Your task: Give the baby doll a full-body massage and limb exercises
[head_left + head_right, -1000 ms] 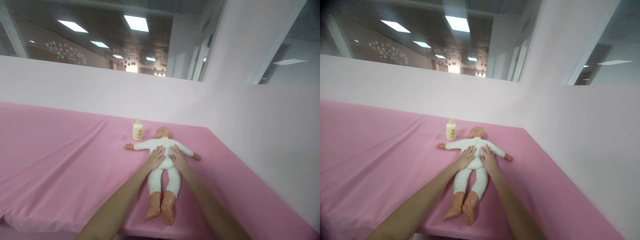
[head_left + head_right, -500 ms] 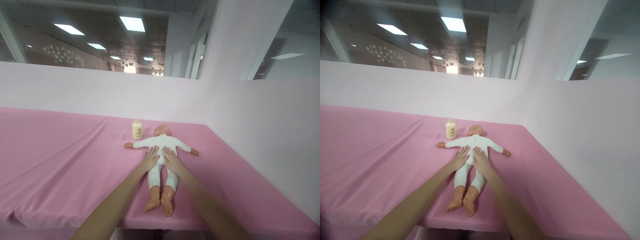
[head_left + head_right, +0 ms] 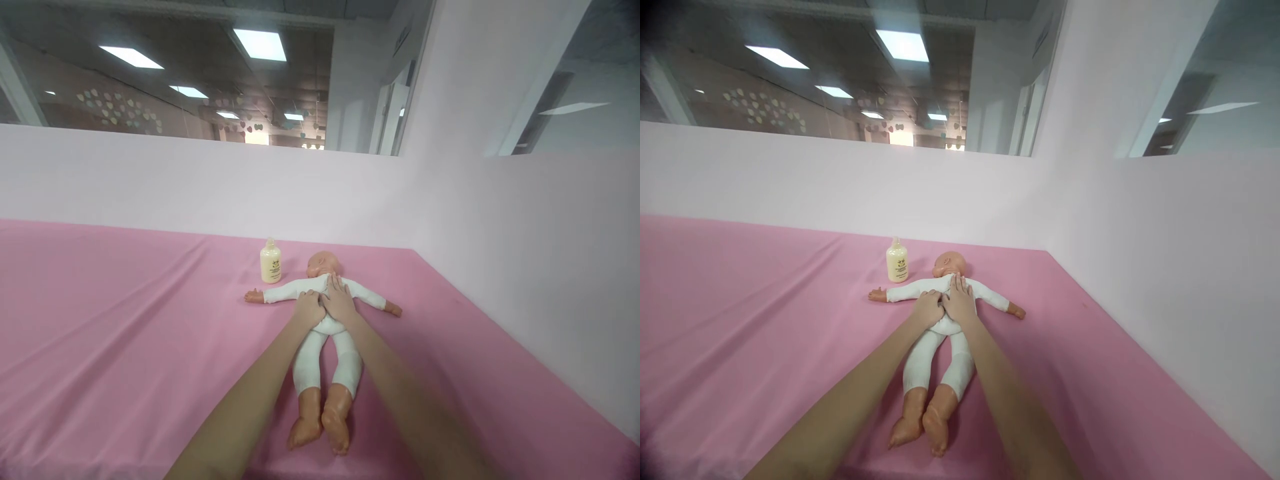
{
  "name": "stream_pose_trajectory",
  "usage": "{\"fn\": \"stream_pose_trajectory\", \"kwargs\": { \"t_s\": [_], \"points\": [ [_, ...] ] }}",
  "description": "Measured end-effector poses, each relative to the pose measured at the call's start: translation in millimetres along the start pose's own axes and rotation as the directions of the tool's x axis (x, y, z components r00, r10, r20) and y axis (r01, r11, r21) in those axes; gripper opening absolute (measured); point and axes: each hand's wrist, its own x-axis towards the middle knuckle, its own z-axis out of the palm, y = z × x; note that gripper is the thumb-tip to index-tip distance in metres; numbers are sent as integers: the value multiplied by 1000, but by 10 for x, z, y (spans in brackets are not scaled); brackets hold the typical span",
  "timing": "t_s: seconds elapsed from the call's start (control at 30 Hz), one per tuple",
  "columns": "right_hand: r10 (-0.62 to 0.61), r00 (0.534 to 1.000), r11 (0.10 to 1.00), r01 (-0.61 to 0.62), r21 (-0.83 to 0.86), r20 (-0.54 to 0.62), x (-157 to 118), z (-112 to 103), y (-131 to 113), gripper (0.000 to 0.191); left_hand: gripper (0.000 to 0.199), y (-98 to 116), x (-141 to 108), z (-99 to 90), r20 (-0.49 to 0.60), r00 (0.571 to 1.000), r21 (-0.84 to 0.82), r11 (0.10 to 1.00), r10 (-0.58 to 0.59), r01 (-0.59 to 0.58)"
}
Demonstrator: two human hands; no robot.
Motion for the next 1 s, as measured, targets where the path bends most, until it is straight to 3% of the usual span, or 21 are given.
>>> {"fn": "stream_pose_trajectory", "kwargs": {
  "t_s": [0.1,0.27,0.37,0.5,0.6,0.73,1.0],
  "points": [
    [40,998,999,-40,0,-47,98,63,72,71,35,7,43,12,-18,998,9,998,-62,62],
    [168,975,986,-165,36,-145,161,143,180,70,65,65,129,100,-96,985,46,988,-142,147],
    [179,968,984,-173,50,-174,177,173,224,70,66,97,186,164,-111,977,58,980,-182,189],
    [290,933,957,-281,73,-213,192,202,262,74,66,87,229,245,-209,952,35,971,-224,236],
    [326,925,945,-312,101,-194,178,193,290,75,70,14,251,274,-141,966,-8,976,-216,217],
    [379,916,924,-366,113,-134,103,139,340,76,73,-168,255,238,-16,957,-51,956,-291,289],
    [513,853,858,-504,102,-100,-158,41,548,78,82,-321,96,157,-43,903,12,904,-427,428]
  ]
}}
